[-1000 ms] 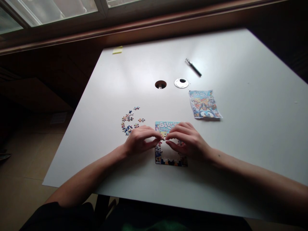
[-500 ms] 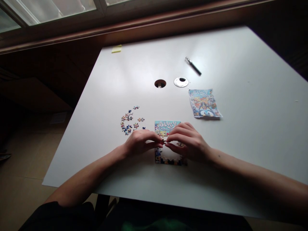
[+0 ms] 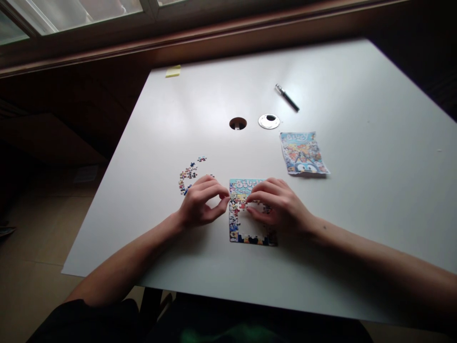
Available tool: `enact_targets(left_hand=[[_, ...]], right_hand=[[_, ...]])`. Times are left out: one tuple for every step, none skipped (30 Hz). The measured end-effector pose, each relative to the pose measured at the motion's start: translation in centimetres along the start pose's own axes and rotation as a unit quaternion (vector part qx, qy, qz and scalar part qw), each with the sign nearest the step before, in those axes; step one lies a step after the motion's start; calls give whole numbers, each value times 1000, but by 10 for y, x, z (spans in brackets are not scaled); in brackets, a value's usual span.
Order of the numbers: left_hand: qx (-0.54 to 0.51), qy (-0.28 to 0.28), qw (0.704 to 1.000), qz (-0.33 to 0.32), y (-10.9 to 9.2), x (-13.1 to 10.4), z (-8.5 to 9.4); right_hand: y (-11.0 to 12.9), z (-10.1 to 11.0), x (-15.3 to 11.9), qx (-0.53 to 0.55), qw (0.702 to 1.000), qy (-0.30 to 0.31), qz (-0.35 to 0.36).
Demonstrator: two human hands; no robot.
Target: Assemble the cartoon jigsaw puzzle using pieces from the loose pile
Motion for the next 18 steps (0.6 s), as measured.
enact_targets(left_hand=[[20,10,1000,-2,1,0,-1],[37,27,999,-8,2,-1,-2],[53,44,997,-16,3,-2,-3],[68,60,996,-23,3,-3,-5],[81,73,994,-28,4,-4,-6],[93,82,992,-32,4,-4,-7],[103,89,990,-33,4,-5,-8],[110,95,989,-34,5,-5,-8],[115,99,988,-35,5,-5,-9],[119,102,987,-35,4,-5,-9],[122,102,987,-36,4,-5,-9],[125,101,986,-37,4,-5,-9],[128,97,986,-39,4,-5,-9],[131,92,986,-42,4,-5,-8],[134,87,986,-44,4,-5,-8],[137,82,986,-46,4,-5,-7],[140,78,986,-48,4,-5,-7],[144,73,986,-49,4,-5,-6]], right_hand=[[-1,0,0,-5,1000,4,-7],[-1,-1,0,-10,1000,7,-11],[-1,-1,0,-14,1000,8,-14],[-1,-1,0,-17,1000,8,-16],[0,-1,0,-18,1000,9,-19],[0,-1,0,-19,1000,10,-21],[0,-1,0,-19,1000,12,-22],[1,-1,0,-19,999,14,-23],[1,-1,1,-19,999,16,-23],[1,-1,1,-19,999,18,-23],[1,-1,1,-18,999,19,-23],[1,-1,1,-17,999,18,-23],[1,-1,1,-17,999,17,-22],[1,-1,1,-16,1000,16,-20],[0,-1,1,-15,1000,13,-17],[0,-1,0,-16,1000,10,-14],[-1,-1,0,-17,1000,6,-9],[-1,0,-1,-18,1000,0,-4]])
Point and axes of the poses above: each hand's wrist, its own x-axis towards the middle knuckle, its own z-axis out of the back of the hand, y = z × x, the point moved 3 cm from there along x, towards the middle knuckle, and after that the axes turned 10 degrees about y, right-handed, at the moved point
